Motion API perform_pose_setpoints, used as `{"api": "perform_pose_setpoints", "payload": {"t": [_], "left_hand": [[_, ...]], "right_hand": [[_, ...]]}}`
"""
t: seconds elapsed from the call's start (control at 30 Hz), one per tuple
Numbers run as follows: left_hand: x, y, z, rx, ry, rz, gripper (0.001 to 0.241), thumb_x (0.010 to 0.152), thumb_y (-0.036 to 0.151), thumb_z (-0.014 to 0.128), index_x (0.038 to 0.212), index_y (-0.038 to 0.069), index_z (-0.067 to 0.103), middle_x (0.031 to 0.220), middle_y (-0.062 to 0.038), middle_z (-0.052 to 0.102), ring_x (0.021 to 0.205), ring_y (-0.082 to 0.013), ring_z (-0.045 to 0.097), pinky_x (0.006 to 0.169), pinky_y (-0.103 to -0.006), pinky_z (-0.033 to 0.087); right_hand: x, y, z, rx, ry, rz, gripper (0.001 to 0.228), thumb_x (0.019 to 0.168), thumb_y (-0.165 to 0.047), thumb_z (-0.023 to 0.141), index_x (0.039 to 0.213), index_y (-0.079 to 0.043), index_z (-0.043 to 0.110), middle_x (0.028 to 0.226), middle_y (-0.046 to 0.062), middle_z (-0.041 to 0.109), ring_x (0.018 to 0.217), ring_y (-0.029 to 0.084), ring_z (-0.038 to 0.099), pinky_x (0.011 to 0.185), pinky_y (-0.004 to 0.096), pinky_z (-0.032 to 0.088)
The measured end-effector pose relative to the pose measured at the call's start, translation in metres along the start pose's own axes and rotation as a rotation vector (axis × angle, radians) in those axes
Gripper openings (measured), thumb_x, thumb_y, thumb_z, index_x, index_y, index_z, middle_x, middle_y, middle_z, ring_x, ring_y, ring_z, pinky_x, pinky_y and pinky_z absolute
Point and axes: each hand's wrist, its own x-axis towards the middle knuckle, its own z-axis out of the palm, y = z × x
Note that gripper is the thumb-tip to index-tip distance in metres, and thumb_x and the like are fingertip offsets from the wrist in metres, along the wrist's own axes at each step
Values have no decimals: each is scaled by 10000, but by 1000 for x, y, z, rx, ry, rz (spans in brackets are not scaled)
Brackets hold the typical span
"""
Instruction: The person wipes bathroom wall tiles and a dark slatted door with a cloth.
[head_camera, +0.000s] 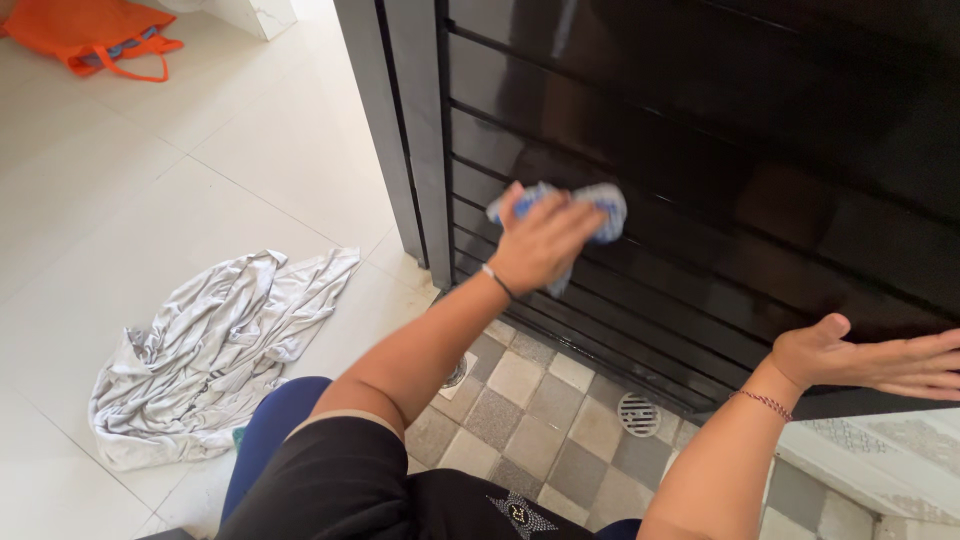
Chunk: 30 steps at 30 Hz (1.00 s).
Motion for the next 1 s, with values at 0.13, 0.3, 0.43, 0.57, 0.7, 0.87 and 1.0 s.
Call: {"api": "perform_pose_setpoints", "payload": {"t": [0.13,0.3,0.43,0.57,0.7,0.87,1.0], "left_hand": [[-38,-16,13,174,-35,-12,567,805,83,721,1347,244,675,1341,61,644,1246,-160,561,1213,-533,92],[-58,-81,3,298,57,-327,380,862,67,693,1208,221,659,1256,37,642,1261,-194,552,1206,-551,91],[-57,-96,-16,353,60,-391,374,867,99,687,1232,172,657,1263,19,657,1248,-216,551,1188,-548,95],[-41,-53,-4,221,4,-367,321,883,83,671,1181,203,653,1239,27,653,1248,-225,565,1173,-551,157],[-22,18,18,14,-21,-199,387,877,120,686,1253,210,666,1291,34,640,1173,-203,554,1143,-574,206],[-21,29,28,45,0,-98,457,837,113,697,1280,224,675,1302,68,638,1158,-186,566,1157,-573,210],[-45,-45,5,-49,-188,-319,438,866,98,698,1294,171,637,1364,-31,616,1269,-285,555,1183,-449,281]], "right_hand": [[-4,10,4,20,-60,49,1039,972,-837,190,1707,-103,202,1774,141,110,1603,341,-18,1325,585,-9],[-4,14,6,45,-22,30,1000,993,-812,229,1702,-107,206,1775,125,120,1605,333,-20,1338,568,9],[0,15,9,6,18,-14,986,986,-809,239,1689,-118,214,1759,114,118,1601,319,-9,1330,562,11],[-2,14,9,-27,-2,13,977,994,-799,227,1693,-117,209,1764,115,117,1604,310,2,1333,563,1],[-2,8,3,-24,-24,31,986,992,-803,211,1700,-116,215,1768,113,121,1606,310,-6,1339,547,5],[2,-3,-4,-49,-19,12,961,1008,-786,215,1687,-106,227,1756,131,123,1621,315,-14,1326,561,-12],[6,-6,-9,-96,-20,-28,987,983,-798,190,1680,-100,225,1745,141,128,1638,306,-9,1312,558,-21]]}}
